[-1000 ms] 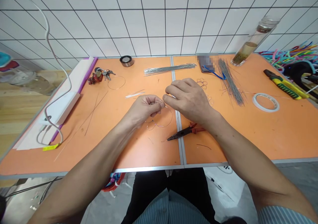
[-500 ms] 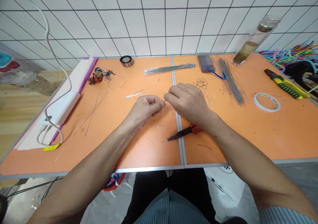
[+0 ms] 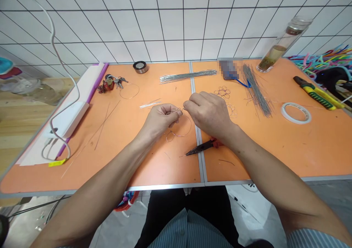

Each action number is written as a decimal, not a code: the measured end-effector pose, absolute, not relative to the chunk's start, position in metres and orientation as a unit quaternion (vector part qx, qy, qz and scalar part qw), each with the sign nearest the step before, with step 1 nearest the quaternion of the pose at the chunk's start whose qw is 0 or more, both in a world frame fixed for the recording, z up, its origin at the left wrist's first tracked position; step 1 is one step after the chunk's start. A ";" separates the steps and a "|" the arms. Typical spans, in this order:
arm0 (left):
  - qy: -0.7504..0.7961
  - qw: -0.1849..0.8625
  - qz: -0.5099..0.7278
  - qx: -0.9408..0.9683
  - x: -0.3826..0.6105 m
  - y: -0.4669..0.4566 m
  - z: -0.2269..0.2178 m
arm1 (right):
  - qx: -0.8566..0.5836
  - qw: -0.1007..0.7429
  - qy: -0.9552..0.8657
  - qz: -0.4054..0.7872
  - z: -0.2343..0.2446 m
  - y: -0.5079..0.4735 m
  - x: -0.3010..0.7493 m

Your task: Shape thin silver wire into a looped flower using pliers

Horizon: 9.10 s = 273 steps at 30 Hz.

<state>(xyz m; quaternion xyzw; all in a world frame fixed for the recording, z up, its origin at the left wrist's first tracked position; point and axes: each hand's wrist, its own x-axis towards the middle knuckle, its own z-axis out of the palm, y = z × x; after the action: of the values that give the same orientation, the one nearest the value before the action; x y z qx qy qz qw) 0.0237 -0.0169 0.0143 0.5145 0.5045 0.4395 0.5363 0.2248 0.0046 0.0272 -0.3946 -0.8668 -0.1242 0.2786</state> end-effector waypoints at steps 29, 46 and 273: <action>0.540 0.483 0.460 0.514 0.032 -0.020 0.011 | -0.468 0.337 -0.816 0.038 0.023 0.002 0.217; 0.530 0.475 0.489 0.505 0.030 -0.018 0.012 | -0.482 0.328 -0.810 0.072 0.033 0.002 0.219; 0.492 0.608 0.434 0.447 0.019 -0.011 0.013 | -0.447 0.317 -0.634 0.545 0.017 0.025 0.224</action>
<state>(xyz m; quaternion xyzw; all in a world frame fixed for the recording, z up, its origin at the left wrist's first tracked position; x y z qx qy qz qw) 0.0189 -0.0110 0.0128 0.4470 0.4916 0.4344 0.6081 0.2242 0.0247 0.0172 -0.4469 -0.6341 0.5455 0.3172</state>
